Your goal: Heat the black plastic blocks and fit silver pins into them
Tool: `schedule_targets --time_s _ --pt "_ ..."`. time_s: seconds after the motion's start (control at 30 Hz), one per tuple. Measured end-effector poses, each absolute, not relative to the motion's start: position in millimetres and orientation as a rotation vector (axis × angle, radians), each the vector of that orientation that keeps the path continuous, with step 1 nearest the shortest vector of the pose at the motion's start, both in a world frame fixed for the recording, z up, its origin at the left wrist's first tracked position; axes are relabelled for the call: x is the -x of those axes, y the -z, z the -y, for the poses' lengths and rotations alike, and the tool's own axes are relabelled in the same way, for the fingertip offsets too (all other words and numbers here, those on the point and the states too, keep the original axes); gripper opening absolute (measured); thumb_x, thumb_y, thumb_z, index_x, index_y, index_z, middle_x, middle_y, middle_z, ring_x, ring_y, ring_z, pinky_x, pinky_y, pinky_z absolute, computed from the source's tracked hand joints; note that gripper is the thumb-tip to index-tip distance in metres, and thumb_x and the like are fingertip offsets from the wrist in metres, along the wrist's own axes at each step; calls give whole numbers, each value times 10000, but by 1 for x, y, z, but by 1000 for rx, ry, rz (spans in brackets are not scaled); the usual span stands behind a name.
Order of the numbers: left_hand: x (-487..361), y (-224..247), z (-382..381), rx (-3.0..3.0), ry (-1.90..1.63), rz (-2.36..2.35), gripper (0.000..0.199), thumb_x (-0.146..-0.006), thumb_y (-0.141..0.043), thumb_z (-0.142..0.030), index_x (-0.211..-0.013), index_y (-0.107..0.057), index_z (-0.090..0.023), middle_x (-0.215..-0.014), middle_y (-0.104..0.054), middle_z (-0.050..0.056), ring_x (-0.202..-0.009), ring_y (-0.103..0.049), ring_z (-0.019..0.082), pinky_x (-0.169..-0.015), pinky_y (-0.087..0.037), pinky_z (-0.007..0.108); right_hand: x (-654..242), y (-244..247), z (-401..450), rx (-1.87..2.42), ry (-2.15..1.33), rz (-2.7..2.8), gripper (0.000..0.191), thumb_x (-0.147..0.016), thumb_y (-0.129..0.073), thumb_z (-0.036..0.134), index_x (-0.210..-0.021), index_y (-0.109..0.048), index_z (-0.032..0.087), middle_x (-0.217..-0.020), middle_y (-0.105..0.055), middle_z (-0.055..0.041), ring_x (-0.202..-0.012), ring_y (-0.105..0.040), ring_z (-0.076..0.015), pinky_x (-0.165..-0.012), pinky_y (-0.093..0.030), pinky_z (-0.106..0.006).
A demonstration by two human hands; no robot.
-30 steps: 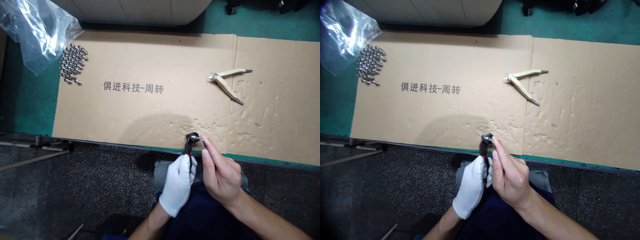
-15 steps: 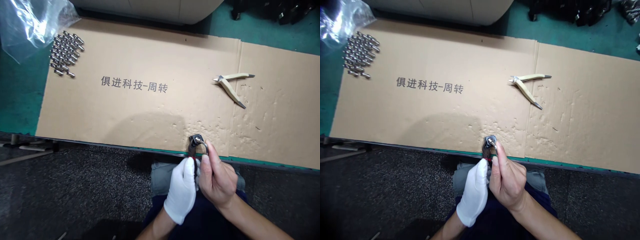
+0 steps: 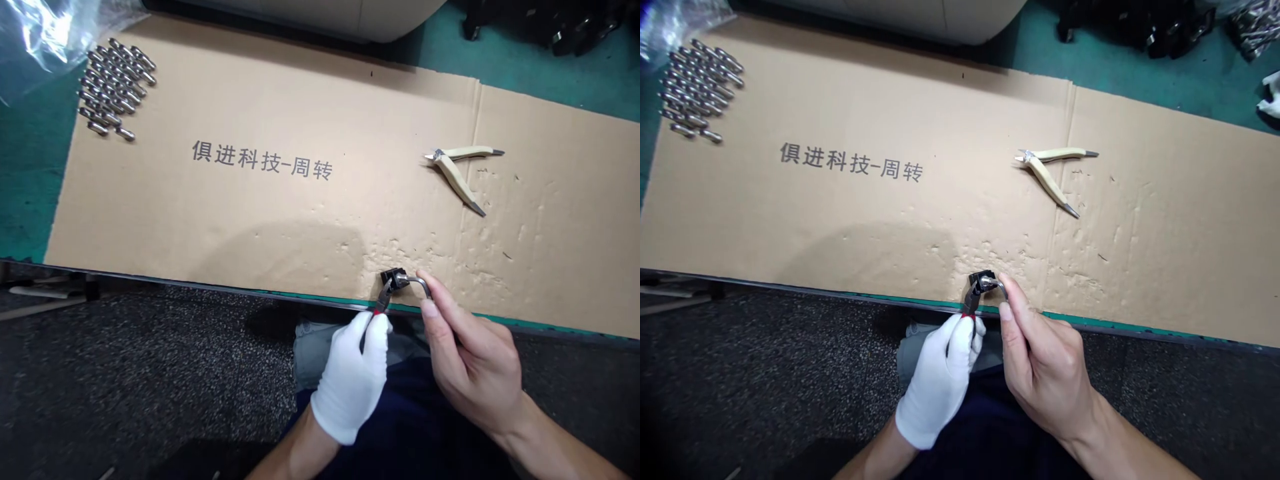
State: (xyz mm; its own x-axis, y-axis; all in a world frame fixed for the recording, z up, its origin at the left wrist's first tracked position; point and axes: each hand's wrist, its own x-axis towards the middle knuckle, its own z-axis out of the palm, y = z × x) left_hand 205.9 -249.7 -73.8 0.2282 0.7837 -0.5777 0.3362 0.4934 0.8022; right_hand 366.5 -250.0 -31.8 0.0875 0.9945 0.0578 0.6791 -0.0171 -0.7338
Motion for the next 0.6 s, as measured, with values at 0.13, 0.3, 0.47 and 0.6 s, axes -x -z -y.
schedule_targets --time_s 0.13,0.3,0.47,0.6 --pt "-202 73 244 -1276 -411 -1383 280 -1026 -499 -352 -895 -702 -210 -833 -735 70 -735 -657 188 -767 -486 287 -375 22 242 1771 -766 1643 508 -972 -586 101 -1479 -581 134 -606 -557 39 -422 -443 -106 -427 -449 -253" --pt "-201 69 235 -1421 -402 -1410 300 -1034 -479 -332 -845 -677 -208 -766 -727 54 -716 -683 185 -761 -484 283 -382 13 235 1795 -903 1580 418 -1008 -563 178 -1406 -643 81 -530 -508 48 -458 -523 -129 -478 -498 -249" --pt "-200 70 233 -1570 -397 -1397 301 -1046 -451 -331 -892 -671 -194 -817 -743 55 -730 -696 178 -745 -495 276 -394 8 229 1863 -1034 1545 403 -1029 -551 272 -1387 -669 130 -682 -672 2 -486 -533 -124 -468 -470 -251" --pt "-200 73 236 -1667 -386 -1395 292 -1050 -447 -325 -904 -660 -189 -838 -739 61 -745 -700 177 -745 -503 272 -403 6 223 1870 -1147 1554 406 -1039 -536 298 -1410 -657 184 -672 -684 23 -513 -574 -131 -486 -481 -235"
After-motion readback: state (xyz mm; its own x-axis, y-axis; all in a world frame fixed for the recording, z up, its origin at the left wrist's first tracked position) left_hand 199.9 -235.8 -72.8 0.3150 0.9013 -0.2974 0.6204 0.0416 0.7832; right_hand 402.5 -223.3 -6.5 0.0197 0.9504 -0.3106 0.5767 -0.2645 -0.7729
